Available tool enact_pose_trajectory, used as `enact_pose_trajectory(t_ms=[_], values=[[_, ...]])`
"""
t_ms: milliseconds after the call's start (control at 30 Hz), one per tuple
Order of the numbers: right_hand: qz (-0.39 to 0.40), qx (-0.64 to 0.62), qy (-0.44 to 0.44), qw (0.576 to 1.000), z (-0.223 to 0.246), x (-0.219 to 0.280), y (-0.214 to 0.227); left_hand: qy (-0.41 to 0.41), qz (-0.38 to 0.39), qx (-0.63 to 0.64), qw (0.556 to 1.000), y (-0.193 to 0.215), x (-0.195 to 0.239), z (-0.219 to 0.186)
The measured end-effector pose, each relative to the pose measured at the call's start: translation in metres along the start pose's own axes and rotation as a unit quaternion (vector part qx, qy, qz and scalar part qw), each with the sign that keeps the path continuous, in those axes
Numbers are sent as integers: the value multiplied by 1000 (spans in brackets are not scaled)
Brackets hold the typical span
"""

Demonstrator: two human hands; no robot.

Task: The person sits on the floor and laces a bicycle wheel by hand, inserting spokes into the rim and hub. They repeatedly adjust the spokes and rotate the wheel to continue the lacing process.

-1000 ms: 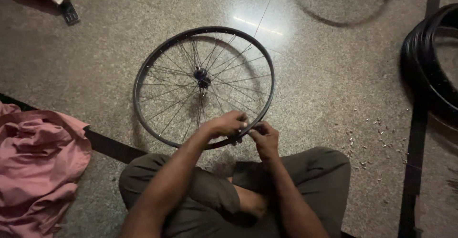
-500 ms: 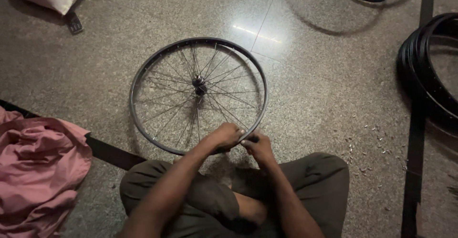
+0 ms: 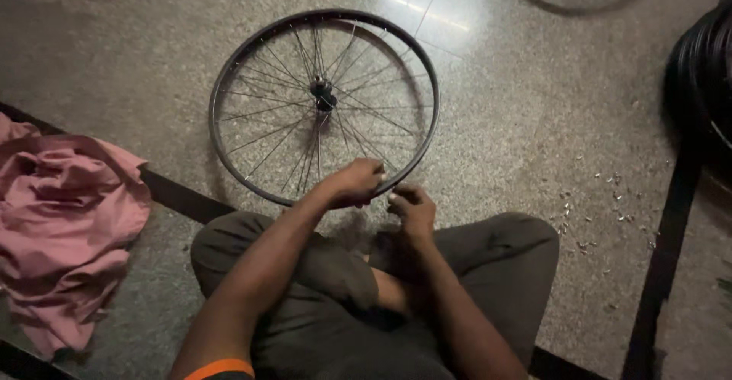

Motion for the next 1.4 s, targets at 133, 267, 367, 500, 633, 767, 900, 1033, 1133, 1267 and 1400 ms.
enact_pose_trajectory(t_ms=[133, 267, 367, 500, 633, 767, 900, 1033, 1133, 1267, 1400], values=[[31, 64, 92, 993, 11, 5, -21, 2, 40, 25, 999, -1, -6, -9], [12, 59, 110, 992, 17, 9, -23, -80, 27, 2, 996, 2, -20, -5], [-17, 97, 98, 990, 26, 14, -23, -18, 41, 75, 996, 9, -18, -6], [-32, 101, 86, 991, 35, 10, -23, -22, 37, 23, 999, 15, -10, -23], [-8, 55, 114, 992, 34, 11, -22, -18, 80, 53, 995, 18, -6, -28], [-24, 62, 124, 990, 33, 12, -23, -19, 111, 111, 987, 16, -7, -26], [-20, 59, 153, 986, 35, 13, -25, -54, 111, 123, 985, 12, -21, -10], [-1, 61, 212, 975, 38, 16, -28, -176, 65, 14, 982, 7, -42, 2], [1, 72, 168, 983, 39, 12, -22, -162, 44, 14, 986, 6, -39, -2], [-18, 34, 101, 994, 43, 1, -14, -66, 33, 47, 996, 3, -18, -21], [-14, 69, 101, 992, 41, 3, -5, -80, 65, 81, 991, 4, -4, -27]])
Point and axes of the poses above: each hand's wrist, its own x-axis away from the middle knuckle, its own y-axis out of the back of the hand, z = x × y, the point moved 3 cm from there along -x, towards the middle knuckle, and after that the axes turned 3 degrees about z, right-handed, at the moved point
